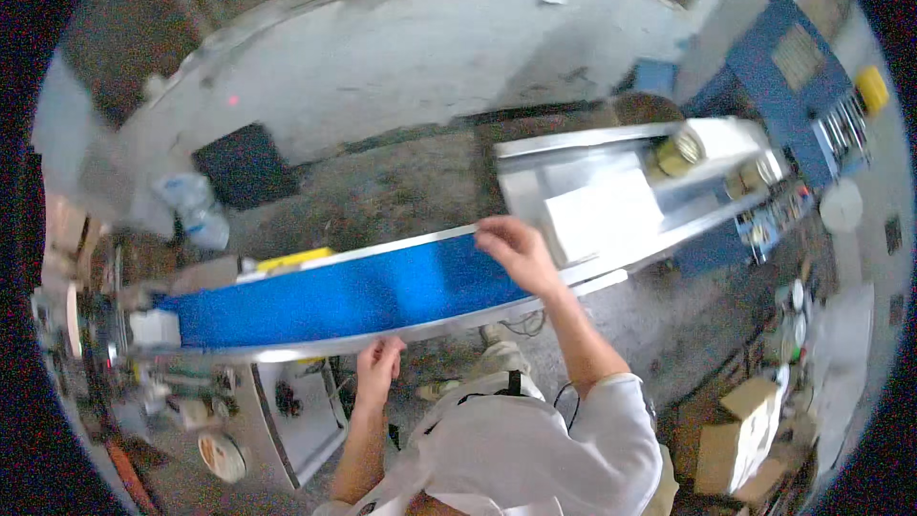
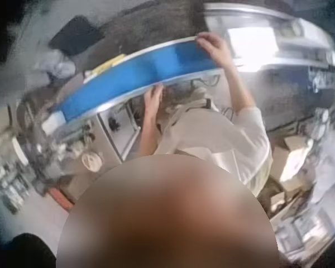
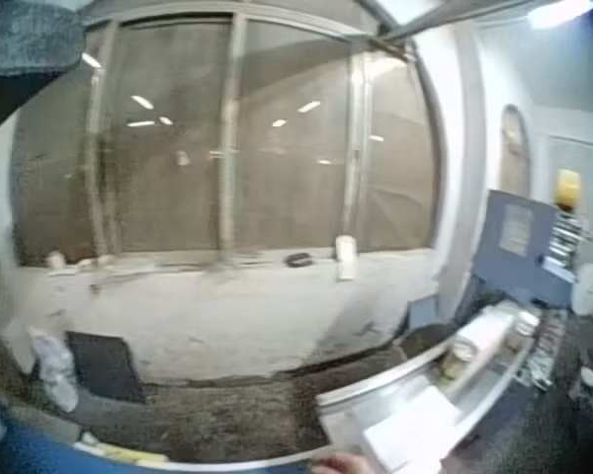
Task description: Bagging and boxing paper products using a heat sealer and organizing stacks on a conveyor belt.
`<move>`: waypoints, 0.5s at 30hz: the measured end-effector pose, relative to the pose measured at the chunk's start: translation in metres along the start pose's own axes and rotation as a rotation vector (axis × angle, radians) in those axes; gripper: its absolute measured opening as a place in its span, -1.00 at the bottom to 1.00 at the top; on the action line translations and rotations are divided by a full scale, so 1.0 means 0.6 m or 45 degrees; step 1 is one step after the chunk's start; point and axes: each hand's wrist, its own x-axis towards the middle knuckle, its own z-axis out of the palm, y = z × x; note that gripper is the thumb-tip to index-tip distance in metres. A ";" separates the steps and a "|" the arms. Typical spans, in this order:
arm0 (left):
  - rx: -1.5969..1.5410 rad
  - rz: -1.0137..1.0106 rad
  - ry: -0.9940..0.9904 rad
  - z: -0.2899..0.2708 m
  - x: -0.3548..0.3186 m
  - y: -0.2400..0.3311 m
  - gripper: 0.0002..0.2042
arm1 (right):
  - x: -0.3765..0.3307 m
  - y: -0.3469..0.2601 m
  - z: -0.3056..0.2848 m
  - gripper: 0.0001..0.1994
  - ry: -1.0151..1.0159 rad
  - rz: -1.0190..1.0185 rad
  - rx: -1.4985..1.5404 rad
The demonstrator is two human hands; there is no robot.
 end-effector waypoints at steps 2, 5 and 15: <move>-0.042 0.090 -0.176 0.090 0.071 0.031 -0.71 | 0.017 -0.005 -0.183 -0.72 0.301 -0.235 -0.363; -0.051 0.065 -0.301 0.217 0.168 0.041 -0.56 | 0.017 0.008 -0.438 -0.61 0.819 -0.380 -0.638; -0.332 -0.360 -0.678 0.449 0.267 0.029 -0.30 | 0.019 0.028 -0.483 -0.42 0.225 0.508 -0.467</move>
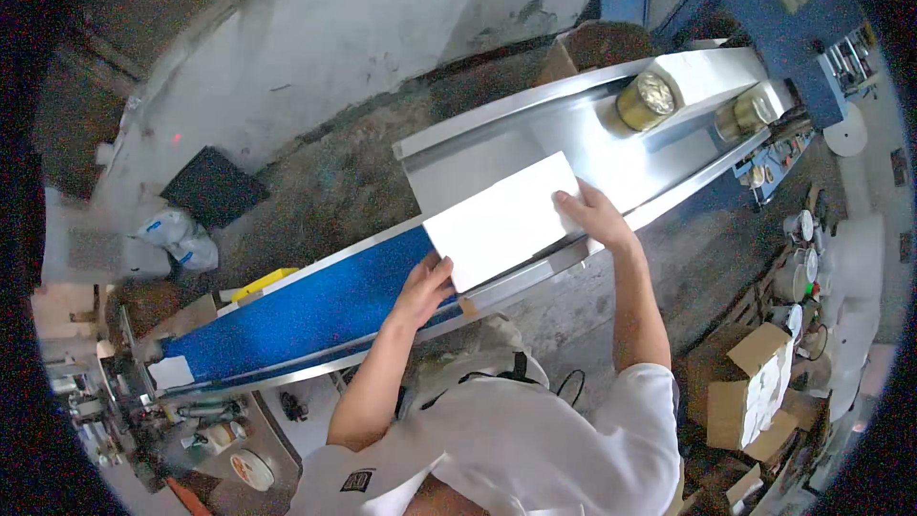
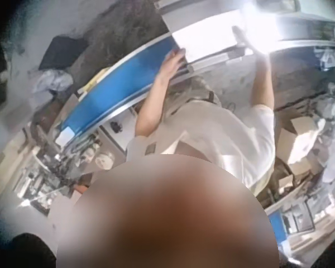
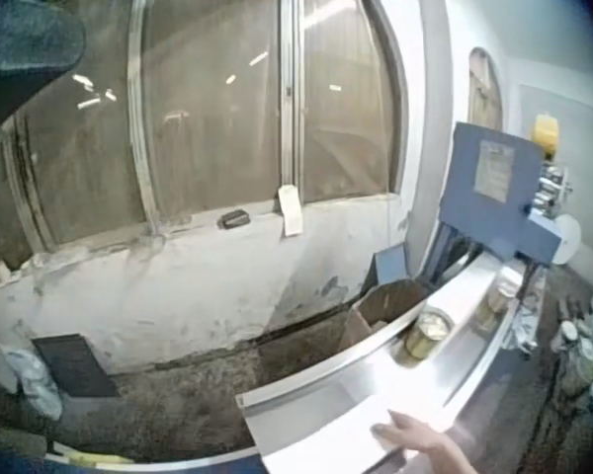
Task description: Bagging and boxing paper products using a heat sealer and organizing stacks on a conveyor belt.
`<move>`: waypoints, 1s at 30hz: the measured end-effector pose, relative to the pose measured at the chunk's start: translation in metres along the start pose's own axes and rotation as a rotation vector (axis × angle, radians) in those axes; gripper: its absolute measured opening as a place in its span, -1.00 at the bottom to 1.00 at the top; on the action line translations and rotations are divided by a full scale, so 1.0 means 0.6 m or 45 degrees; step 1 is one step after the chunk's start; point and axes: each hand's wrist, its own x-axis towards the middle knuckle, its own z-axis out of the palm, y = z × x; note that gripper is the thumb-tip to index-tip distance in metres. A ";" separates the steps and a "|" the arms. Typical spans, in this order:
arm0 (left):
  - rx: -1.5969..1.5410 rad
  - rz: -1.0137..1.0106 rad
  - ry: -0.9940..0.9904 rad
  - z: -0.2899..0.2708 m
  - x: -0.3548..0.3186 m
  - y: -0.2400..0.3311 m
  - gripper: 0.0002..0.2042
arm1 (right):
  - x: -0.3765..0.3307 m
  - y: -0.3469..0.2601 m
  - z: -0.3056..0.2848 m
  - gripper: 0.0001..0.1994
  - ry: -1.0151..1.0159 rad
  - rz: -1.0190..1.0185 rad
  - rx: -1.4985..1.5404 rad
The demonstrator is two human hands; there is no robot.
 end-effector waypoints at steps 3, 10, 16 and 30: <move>-0.100 0.135 0.088 0.006 -0.027 0.016 -0.47 | -0.008 -0.008 0.038 -0.42 -0.023 -0.052 -0.129; -0.252 0.392 0.236 -0.129 -0.171 0.020 -0.50 | -0.084 -0.172 0.239 -0.49 0.123 -0.792 0.370; -0.377 0.631 0.132 -0.268 -0.431 0.020 -0.34 | -0.118 -0.159 0.541 -0.30 -0.930 0.180 0.778; -0.298 0.828 1.027 -0.499 -0.862 -0.106 -0.39 | -0.388 -0.298 1.035 -0.16 -1.581 -0.215 0.083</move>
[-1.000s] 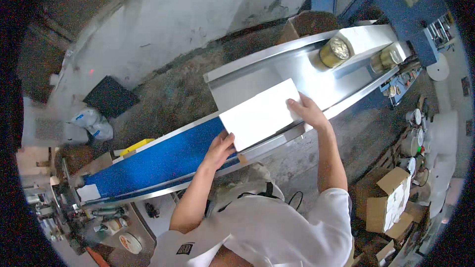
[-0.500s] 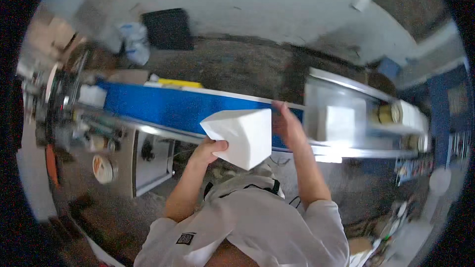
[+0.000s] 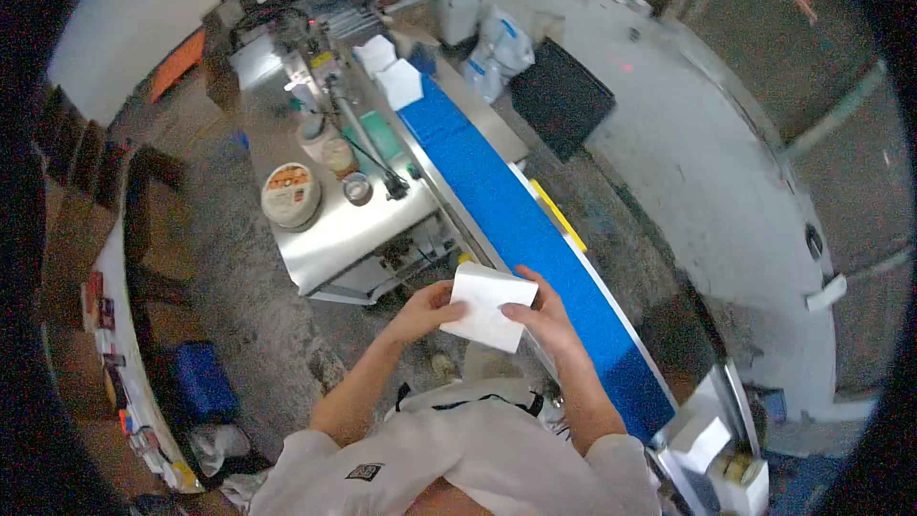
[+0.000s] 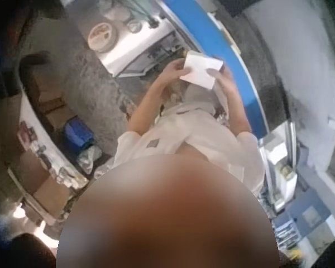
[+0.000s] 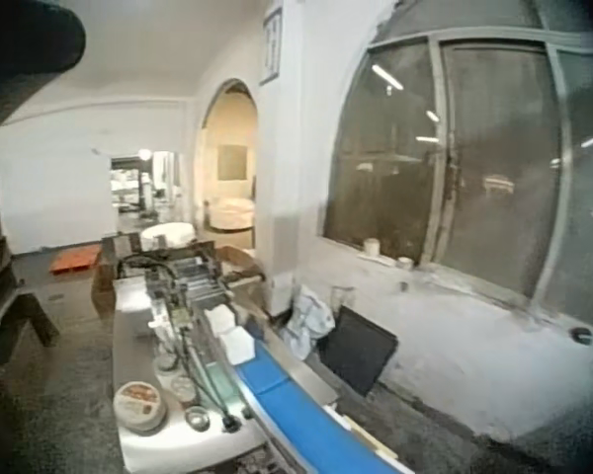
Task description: Bagging and boxing paper products using a heat sealer and organizing stacks on a conveyor belt.
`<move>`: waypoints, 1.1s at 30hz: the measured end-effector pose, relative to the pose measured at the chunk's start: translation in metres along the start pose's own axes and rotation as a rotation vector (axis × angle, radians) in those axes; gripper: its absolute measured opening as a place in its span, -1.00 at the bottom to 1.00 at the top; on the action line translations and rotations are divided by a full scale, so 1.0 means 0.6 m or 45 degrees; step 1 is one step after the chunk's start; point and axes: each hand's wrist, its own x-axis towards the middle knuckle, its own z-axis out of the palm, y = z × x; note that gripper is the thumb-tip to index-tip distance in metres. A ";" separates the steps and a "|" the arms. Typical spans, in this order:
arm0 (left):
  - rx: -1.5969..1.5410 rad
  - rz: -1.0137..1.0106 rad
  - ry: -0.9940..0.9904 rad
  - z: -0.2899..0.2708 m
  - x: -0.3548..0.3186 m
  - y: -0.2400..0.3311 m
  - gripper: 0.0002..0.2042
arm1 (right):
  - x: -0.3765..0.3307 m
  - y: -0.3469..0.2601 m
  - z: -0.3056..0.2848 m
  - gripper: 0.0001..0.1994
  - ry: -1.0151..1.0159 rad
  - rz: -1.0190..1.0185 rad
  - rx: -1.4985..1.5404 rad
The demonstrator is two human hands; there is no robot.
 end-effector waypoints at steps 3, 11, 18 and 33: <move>-0.221 0.082 0.384 -0.082 0.005 -0.007 -0.52 | 0.154 -0.008 0.013 -0.31 0.045 -0.076 0.146; 0.077 -0.357 0.857 -0.200 -0.024 -0.135 -0.57 | 0.710 -0.023 0.107 -0.39 0.201 -0.178 0.624; 0.276 -0.582 0.848 -0.176 0.024 -0.111 -0.50 | 0.970 0.076 0.182 -0.23 0.344 -0.010 0.677; 0.248 -0.433 0.757 -0.176 0.019 -0.173 -0.47 | 0.951 0.127 0.104 -0.46 0.682 -0.035 0.273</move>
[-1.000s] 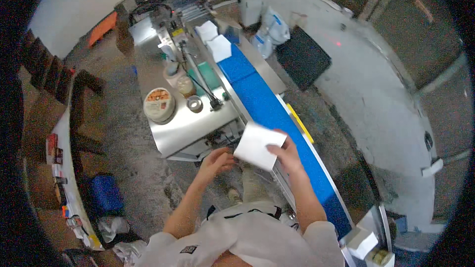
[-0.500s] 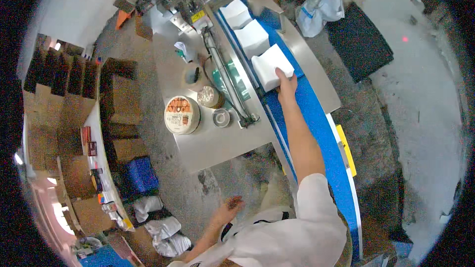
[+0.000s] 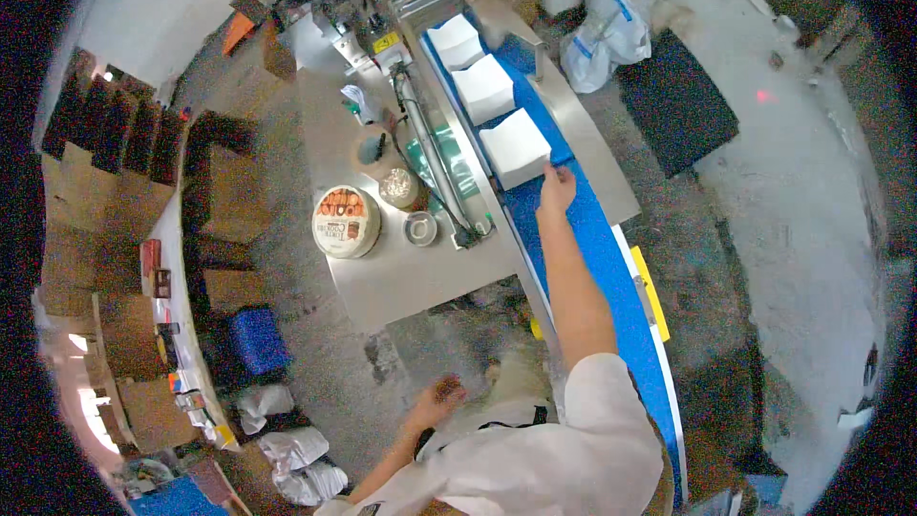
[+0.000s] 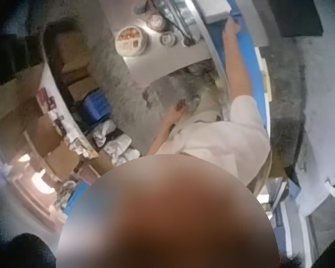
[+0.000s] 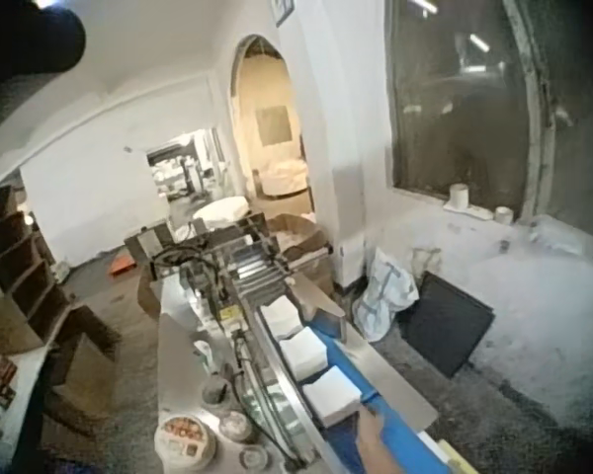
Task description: Bagging and boxing paper products using a heat sealer and organizing stacks on a conveyor belt.
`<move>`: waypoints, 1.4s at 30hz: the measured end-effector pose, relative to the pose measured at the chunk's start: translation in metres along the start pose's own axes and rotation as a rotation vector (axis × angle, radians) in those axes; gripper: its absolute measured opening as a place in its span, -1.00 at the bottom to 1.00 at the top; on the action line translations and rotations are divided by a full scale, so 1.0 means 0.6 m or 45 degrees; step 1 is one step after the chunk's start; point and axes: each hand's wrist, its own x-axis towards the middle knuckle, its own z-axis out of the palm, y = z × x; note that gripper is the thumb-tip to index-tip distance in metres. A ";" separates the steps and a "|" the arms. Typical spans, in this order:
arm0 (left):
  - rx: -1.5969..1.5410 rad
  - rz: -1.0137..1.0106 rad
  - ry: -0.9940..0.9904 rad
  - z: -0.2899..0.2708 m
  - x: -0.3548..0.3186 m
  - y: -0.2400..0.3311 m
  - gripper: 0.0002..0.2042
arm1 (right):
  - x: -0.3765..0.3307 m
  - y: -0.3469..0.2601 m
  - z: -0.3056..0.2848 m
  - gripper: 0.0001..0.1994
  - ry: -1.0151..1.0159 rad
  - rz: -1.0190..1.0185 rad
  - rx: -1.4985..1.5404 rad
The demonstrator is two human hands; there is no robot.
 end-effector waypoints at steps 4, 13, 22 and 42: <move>0.204 0.133 -0.028 0.000 -0.043 -0.005 -0.57 | -0.180 -0.071 -0.132 -0.68 -0.238 -0.031 0.102; 0.154 0.421 -0.366 0.098 -0.095 -0.056 -0.77 | -0.602 -0.139 -0.575 -0.67 -0.436 0.060 -0.402; 0.273 0.445 -1.105 0.370 -0.200 0.011 -0.80 | -0.844 -0.205 -0.969 -0.64 0.088 -0.215 -0.415; 0.619 -0.076 -1.705 0.977 -0.472 -0.095 -0.34 | -1.105 -0.233 -1.443 -0.36 0.803 -0.054 -0.354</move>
